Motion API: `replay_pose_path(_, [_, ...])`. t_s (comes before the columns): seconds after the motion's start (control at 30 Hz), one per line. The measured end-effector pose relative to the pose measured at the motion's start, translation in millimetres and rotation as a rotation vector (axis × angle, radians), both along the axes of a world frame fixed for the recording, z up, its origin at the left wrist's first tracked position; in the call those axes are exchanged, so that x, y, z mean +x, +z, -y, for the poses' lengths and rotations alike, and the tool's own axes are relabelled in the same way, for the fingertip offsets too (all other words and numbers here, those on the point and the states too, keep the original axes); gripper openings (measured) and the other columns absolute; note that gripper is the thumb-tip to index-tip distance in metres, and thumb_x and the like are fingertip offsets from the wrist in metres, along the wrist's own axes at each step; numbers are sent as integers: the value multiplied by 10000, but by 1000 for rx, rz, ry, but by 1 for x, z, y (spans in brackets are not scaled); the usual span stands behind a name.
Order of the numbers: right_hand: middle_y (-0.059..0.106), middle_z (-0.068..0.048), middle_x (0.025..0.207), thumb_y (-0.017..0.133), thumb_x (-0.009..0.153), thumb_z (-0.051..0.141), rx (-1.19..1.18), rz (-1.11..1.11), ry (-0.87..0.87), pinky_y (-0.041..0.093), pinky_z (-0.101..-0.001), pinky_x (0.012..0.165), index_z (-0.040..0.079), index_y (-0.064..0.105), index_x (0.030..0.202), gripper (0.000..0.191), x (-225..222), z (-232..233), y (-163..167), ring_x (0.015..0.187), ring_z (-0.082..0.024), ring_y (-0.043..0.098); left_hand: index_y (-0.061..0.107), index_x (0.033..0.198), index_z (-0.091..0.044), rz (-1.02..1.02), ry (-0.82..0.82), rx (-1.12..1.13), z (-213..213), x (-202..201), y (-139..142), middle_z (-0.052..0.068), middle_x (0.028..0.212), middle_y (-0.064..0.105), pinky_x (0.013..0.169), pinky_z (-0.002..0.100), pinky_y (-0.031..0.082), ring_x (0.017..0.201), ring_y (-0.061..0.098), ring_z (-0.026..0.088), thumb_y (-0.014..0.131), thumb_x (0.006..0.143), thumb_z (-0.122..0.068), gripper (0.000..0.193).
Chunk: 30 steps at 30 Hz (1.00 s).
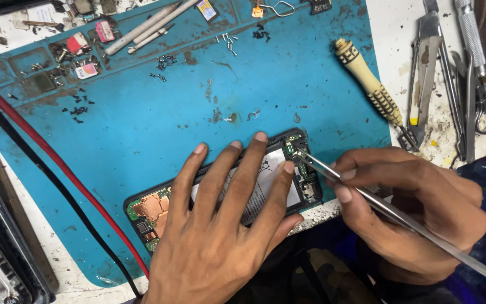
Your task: The person pries open the back of a smartphone, removes the back cover, and uses tweezers to disconnect a small flex cable connector from the battery and motherboard inside the phone. They then handle a small removed component and set it on the work mat.
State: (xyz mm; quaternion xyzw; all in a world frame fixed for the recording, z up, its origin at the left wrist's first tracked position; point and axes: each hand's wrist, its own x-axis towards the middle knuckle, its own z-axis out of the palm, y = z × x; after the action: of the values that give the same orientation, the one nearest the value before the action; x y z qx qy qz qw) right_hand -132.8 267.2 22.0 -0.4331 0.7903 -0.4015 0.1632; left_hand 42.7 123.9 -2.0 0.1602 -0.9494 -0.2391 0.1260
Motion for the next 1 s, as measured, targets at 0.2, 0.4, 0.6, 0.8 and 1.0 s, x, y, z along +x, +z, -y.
replay_pose_path(0.2, [708, -197, 950, 786, 868, 32, -169, -264, 284, 639, -384, 759, -11, 612, 1003, 224, 1, 9, -14, 900, -306, 763, 689, 1330, -134, -5, -6, -27, 2, 0, 0, 150, 1474, 550, 1140, 584, 400, 1304, 542, 324, 717, 955, -512, 533])
replay_pose_path(0.4, [709, -158, 1011, 810, 862, 60, -214, -424, 204, 592, -430, 800, 48, 632, 1061, 267, 20, -2, -37, 964, -324, 746, 689, 1335, -142, 5, -9, -22, 2, 1, 0, 141, 1476, 549, 1138, 579, 398, 1302, 539, 321, 714, 960, -508, 525])
replay_pose_path(0.6, [725, -120, 1042, 854, 859, 123, -163, -510, 247, 577, -407, 818, 93, 696, 1064, 261, 18, -9, -41, 1002, -289, 739, 687, 1340, -135, -9, -6, -31, 3, 0, 1, 142, 1473, 549, 1138, 577, 399, 1303, 537, 323, 723, 955, -482, 520])
replay_pose_path(0.8, [734, -80, 1120, 866, 857, 270, -178, -556, 277, 566, -387, 851, 167, 726, 1075, 279, 18, -9, -45, 1075, -263, 727, 659, 1325, -79, -24, -12, -46, 5, 0, 3, 164, 1479, 532, 1137, 589, 402, 1305, 538, 348, 750, 944, -432, 527])
replay_pose_path(1.0, [738, -81, 1128, 827, 882, 331, -215, -546, 303, 584, -403, 865, 173, 732, 1093, 280, 12, -12, -44, 1089, -272, 730, 566, 1367, 6, -52, -19, 3, 6, -1, 6, 216, 1464, 531, 1137, 605, 414, 1295, 539, 389, 771, 918, -376, 624])
